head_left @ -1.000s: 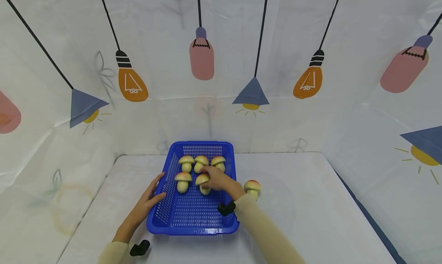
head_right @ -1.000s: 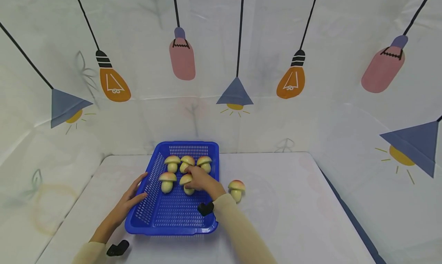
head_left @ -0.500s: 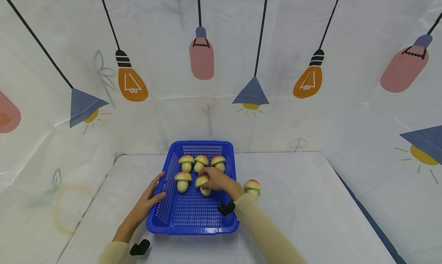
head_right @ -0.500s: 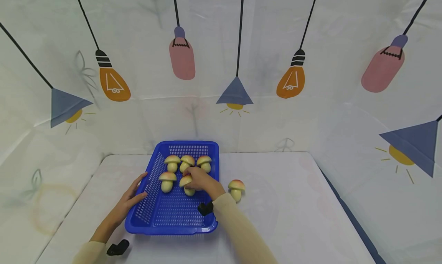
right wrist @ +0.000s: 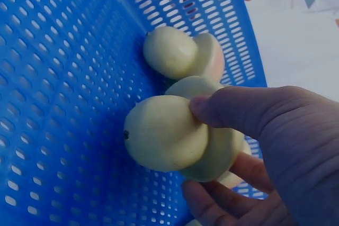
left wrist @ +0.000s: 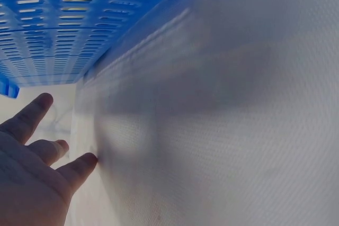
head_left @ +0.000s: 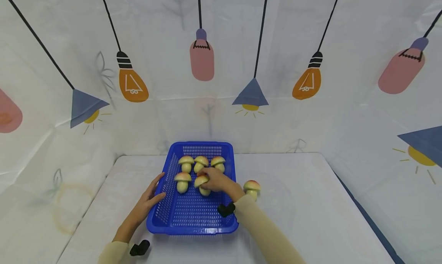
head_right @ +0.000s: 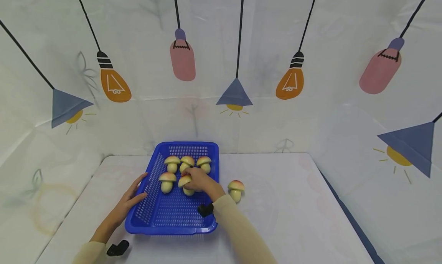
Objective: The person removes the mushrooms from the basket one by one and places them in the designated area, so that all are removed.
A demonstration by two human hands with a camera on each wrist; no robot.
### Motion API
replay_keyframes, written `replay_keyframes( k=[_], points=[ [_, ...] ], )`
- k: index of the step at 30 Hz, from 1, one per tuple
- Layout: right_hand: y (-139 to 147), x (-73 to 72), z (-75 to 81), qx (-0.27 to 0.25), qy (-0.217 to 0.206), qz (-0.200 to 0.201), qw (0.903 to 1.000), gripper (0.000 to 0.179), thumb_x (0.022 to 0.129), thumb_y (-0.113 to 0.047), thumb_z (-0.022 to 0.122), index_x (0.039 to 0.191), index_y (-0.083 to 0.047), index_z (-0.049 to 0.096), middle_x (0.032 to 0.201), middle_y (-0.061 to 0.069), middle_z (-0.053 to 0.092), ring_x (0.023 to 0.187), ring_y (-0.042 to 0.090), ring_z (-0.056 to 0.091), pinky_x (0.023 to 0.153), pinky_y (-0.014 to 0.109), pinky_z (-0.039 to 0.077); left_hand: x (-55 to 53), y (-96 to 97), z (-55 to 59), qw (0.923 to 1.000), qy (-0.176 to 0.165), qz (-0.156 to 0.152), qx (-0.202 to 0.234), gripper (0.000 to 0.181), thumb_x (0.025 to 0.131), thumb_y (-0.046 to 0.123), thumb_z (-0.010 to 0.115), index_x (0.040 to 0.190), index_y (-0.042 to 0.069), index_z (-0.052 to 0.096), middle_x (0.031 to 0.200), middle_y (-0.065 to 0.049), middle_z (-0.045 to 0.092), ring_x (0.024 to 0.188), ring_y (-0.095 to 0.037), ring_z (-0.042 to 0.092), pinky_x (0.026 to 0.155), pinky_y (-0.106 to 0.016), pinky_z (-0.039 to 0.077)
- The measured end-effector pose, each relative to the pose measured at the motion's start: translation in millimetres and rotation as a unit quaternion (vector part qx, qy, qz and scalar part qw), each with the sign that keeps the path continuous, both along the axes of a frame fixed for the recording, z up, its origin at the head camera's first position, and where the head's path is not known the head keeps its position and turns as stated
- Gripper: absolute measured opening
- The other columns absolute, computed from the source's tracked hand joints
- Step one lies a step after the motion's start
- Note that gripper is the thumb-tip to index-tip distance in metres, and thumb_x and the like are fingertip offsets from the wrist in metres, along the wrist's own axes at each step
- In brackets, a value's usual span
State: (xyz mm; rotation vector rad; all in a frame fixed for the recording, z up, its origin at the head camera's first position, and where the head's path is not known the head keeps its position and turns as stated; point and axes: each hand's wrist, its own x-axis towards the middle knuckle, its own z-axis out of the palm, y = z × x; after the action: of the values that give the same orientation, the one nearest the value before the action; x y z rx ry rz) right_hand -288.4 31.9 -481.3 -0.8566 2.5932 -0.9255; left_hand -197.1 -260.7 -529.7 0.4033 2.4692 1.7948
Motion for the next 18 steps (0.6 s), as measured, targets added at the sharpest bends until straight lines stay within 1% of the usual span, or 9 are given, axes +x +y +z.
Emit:
replay_keyframes(
  k=[6,11,14,18],
  points=[
    [0.8,2.6,0.4,-0.023,0.018,0.000,0.9996,0.037,0.090,-0.011,0.074,0.127,-0.009,0.068,0.120,0.007,0.068,0.096,0.015,0.058,0.085,0.031,0.050,-0.7,-0.8,-2.4,1.0000,-0.006,0.001,0.003,0.072,0.105,0.019,0.052,0.166,0.024,0.015,0.159,-0.033,0.032,0.128,-0.047,0.053,0.086,-0.031,0.054],
    [1.7,3.9,0.1,-0.039,0.016,-0.007,0.9991,0.039,0.089,-0.010,0.074,0.127,-0.008,0.068,0.119,0.006,0.069,0.095,0.012,0.058,0.085,0.028,0.051,-1.6,-1.6,-3.4,1.0000,-0.007,-0.001,0.004,0.071,0.106,0.019,0.051,0.166,0.023,0.014,0.158,-0.034,0.033,0.126,-0.046,0.054,0.085,-0.032,0.054],
    [3.3,6.0,0.6,-0.052,0.021,-0.012,0.9983,0.042,0.088,-0.010,0.073,0.129,-0.008,0.068,0.123,0.006,0.069,0.099,0.012,0.059,0.087,0.029,0.050,-1.4,-1.2,-2.7,1.0000,-0.004,-0.004,0.008,0.071,0.105,0.018,0.050,0.166,0.021,0.014,0.156,-0.035,0.033,0.124,-0.047,0.055,0.084,-0.032,0.055],
    [7.4,10.2,4.8,-0.085,0.037,-0.018,0.9955,0.043,0.085,-0.011,0.071,0.129,-0.008,0.069,0.126,0.006,0.069,0.102,0.015,0.060,0.090,0.032,0.050,-1.1,-0.5,-2.0,0.9999,-0.003,-0.003,0.013,0.071,0.105,0.018,0.050,0.166,0.020,0.014,0.155,-0.036,0.034,0.123,-0.047,0.055,0.083,-0.032,0.055]
  ],
)
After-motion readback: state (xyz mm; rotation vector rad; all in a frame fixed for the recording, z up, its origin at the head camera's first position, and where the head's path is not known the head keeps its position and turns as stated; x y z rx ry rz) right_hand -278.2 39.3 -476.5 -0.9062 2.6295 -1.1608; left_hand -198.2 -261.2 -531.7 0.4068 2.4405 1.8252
